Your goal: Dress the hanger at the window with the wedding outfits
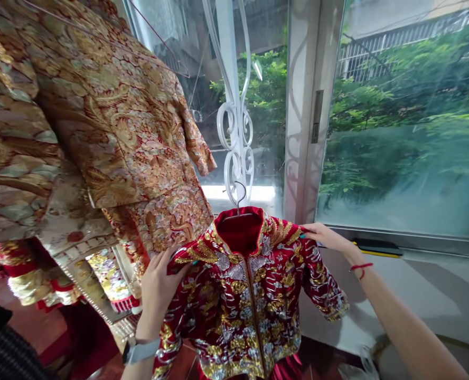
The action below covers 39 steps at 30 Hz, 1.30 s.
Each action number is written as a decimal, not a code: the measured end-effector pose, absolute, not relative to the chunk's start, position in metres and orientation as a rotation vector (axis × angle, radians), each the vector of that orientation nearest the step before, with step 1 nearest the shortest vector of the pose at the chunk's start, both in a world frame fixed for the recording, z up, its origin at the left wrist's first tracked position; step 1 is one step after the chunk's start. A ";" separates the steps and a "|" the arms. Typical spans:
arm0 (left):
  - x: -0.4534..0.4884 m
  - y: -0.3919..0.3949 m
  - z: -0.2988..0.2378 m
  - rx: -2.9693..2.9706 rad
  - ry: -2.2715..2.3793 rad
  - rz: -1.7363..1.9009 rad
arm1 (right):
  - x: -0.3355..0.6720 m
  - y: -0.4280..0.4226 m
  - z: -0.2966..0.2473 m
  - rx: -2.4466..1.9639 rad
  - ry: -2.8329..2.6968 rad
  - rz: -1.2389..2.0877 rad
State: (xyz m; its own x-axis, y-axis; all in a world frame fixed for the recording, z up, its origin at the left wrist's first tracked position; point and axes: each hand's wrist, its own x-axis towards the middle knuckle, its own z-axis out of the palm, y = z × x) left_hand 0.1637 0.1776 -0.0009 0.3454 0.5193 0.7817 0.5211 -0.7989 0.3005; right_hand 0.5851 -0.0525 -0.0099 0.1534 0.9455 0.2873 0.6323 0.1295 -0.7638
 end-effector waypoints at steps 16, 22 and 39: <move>0.088 0.224 -0.045 -3.171 -1.789 -1.408 | 0.591 -0.069 -0.036 -1.721 -1.532 0.142; 0.065 0.241 -0.047 -2.855 -1.763 -1.429 | 0.603 -0.044 -0.008 -1.763 -1.631 0.197; 0.158 0.114 -0.045 -2.327 -1.304 -1.795 | 0.522 -0.044 -0.027 -1.948 -1.513 -0.444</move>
State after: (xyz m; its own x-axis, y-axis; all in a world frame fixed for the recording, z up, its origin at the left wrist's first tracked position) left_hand 0.1582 0.1136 -0.0451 0.0489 0.6272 0.7773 0.5450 -0.6689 0.5055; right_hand 0.5220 -0.0437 -0.0269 0.2854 0.7419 0.6067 0.9521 -0.1469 -0.2682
